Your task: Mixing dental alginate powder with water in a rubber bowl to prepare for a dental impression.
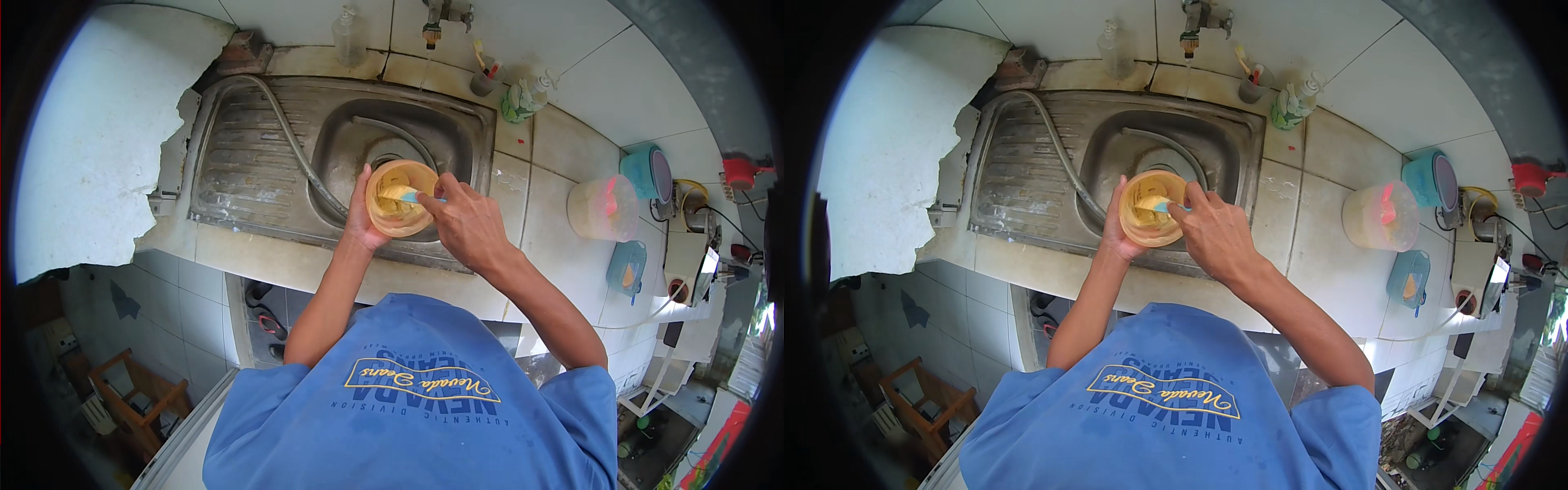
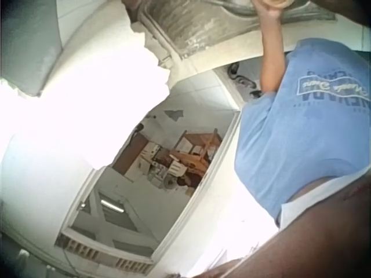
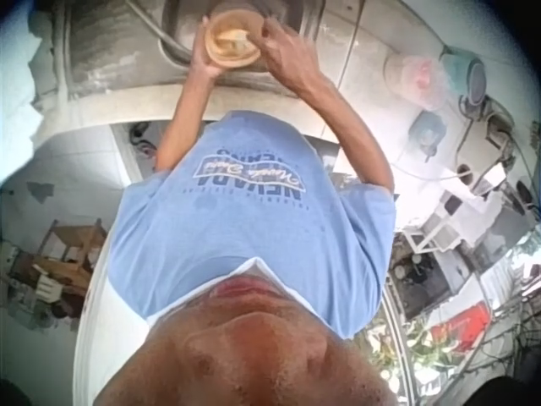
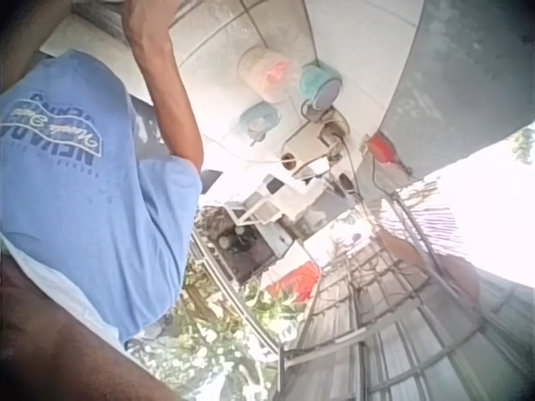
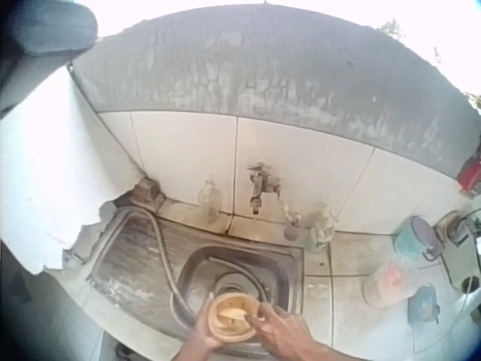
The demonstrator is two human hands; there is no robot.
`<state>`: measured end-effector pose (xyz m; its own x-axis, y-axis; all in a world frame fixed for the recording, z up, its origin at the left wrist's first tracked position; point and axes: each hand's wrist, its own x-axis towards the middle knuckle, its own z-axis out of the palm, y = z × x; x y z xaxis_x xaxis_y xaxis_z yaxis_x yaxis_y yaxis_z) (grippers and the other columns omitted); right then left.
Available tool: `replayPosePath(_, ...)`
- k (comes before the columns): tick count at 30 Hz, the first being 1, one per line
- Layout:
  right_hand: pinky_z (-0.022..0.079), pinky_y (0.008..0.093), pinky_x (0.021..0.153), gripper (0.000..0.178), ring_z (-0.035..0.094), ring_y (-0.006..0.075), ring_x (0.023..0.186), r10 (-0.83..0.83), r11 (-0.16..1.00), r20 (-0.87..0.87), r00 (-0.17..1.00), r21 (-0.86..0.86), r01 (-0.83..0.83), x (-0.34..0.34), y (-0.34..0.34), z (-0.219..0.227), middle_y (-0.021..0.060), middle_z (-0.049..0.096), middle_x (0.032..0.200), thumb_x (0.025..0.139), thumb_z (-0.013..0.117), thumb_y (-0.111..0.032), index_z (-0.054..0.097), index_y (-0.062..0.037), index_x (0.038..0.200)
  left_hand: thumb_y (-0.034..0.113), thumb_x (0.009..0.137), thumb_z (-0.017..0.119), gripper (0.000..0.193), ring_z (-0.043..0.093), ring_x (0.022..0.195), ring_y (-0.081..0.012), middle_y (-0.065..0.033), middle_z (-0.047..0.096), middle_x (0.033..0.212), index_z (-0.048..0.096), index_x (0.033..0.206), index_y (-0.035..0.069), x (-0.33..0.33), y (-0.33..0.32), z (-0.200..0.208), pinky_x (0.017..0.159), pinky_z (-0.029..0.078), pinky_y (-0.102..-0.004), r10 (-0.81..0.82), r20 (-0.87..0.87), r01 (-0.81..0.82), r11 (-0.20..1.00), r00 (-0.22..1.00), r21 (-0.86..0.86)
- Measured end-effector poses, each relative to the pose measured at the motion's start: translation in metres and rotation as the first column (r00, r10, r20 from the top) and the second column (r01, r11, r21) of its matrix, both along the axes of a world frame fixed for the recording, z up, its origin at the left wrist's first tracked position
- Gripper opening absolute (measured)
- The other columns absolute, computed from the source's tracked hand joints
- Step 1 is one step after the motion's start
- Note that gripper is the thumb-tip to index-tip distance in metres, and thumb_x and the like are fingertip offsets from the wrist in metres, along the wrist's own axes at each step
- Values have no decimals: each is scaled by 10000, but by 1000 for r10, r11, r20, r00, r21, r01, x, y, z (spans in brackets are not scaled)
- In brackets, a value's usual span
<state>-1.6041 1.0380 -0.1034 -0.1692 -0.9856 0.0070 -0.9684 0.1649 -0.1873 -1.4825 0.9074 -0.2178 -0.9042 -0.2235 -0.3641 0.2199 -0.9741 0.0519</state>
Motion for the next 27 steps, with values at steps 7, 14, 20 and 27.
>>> replayPosePath(7, 549, 400, 570, 320, 670, 273, 760, -113, 993, 145, 983, 51, 106, 9, 11, -21, 102, 565, 953, 789, 604, -17, 651, -68, 1102, 466, 941, 509, 512, 598, 1111, -300, -132, 619, 1211, 582, 1234, 52, -5, -7, -23, 982, 487, -475, -20, 76, 15, 997, 997, 72)
replayPosePath(14, 441, 413, 476, 210, 592, 360, 526, -558, 830, 569, 603, 382, 408, 22, 44, -68, 170, 582, 604, 914, 545, -122, 691, -19, 1024, 371, 913, 434, 474, 634, 1052, -293, -158, 638, 1163, 592, 1184, 16, -20, 19, -52, 935, 521, -448, 9, 216, -29, 996, 976, 90)
replayPosePath(20, 344, 301, 410, 221, 474, 171, 417, -713, 658, 651, 261, 493, 569, 0, 56, -90, 49, 558, 593, 960, 548, -179, 690, -23, 1027, 346, 932, 395, 429, 610, 1080, -258, -122, 623, 1178, 556, 1201, 53, -41, 43, -58, 944, 500, -418, 7, 312, -41, 994, 950, 101)
replayPosePath(27, 435, 380, 454, 210, 590, 312, 473, -805, 461, 502, -317, 865, 199, 0, 56, -76, 176, 586, 586, 967, 530, -169, 675, -20, 993, 300, 920, 384, 381, 558, 1130, -238, -96, 582, 1180, 538, 1179, 67, -47, 48, -61, 993, 448, -390, -103, 280, 52, 981, 954, 185)
